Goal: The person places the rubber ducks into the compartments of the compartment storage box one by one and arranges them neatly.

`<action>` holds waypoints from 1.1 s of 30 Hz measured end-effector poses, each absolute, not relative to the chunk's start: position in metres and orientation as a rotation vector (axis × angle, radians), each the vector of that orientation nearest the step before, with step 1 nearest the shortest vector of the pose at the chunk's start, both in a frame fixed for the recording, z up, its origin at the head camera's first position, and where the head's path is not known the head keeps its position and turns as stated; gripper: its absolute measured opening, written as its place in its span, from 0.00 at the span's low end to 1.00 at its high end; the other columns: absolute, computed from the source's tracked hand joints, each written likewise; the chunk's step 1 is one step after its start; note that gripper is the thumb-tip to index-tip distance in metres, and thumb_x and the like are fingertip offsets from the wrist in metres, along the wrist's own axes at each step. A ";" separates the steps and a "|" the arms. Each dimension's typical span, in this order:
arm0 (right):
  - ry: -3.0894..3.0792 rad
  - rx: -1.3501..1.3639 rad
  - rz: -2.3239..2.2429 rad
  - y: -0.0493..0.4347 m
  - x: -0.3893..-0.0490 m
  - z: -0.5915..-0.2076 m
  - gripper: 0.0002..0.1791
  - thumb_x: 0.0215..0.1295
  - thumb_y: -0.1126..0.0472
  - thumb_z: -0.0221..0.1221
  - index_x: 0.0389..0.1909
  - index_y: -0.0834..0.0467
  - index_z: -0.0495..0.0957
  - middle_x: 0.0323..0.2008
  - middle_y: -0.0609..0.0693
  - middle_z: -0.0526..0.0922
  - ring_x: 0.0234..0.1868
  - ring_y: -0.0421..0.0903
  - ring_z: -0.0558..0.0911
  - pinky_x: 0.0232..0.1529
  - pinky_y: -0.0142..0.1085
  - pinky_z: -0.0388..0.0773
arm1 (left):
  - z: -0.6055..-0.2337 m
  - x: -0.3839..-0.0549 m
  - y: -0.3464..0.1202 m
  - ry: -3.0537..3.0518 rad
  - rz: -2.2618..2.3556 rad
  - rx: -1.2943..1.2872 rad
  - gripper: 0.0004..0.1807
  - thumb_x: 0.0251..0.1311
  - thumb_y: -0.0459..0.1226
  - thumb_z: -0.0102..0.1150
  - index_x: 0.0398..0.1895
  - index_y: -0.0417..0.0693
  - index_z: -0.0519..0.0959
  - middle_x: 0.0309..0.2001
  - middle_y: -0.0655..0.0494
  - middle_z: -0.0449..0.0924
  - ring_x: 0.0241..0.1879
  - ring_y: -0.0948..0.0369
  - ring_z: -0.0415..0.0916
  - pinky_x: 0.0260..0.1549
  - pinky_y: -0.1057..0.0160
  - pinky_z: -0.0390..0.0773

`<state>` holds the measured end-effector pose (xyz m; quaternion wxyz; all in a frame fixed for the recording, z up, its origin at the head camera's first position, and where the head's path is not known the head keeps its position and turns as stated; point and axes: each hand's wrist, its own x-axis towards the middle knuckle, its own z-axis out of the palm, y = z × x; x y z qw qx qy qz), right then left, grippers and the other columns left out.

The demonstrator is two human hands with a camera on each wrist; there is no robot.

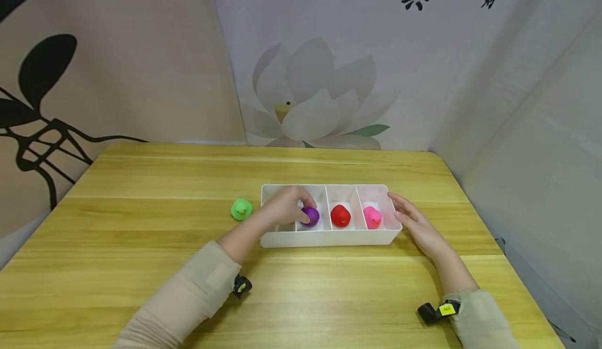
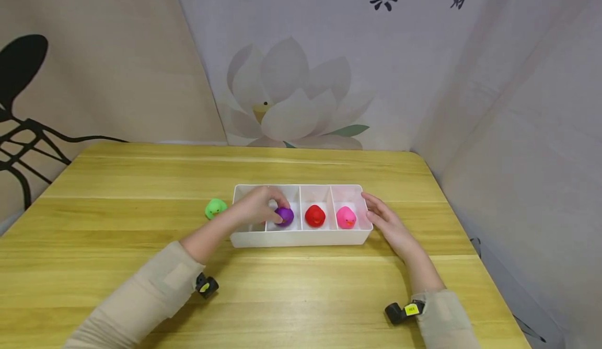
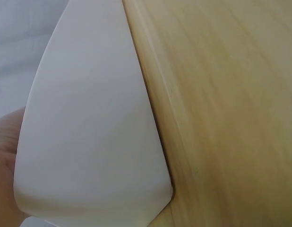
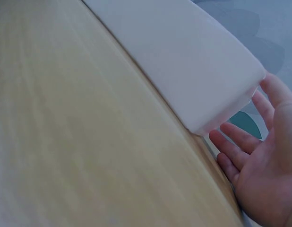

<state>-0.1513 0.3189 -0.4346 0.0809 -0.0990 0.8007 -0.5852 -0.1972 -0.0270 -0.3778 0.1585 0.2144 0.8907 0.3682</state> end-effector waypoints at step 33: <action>2.403 -0.297 -1.751 0.319 -0.150 -0.435 0.29 0.76 0.56 0.45 0.73 0.57 0.53 0.69 0.66 0.54 0.69 0.63 0.53 0.65 0.61 0.45 | -0.363 -0.175 -0.057 2.615 1.360 0.702 0.16 0.52 0.34 0.70 0.46 0.44 0.83 0.42 0.52 0.82 0.31 0.55 0.72 0.31 0.60 0.74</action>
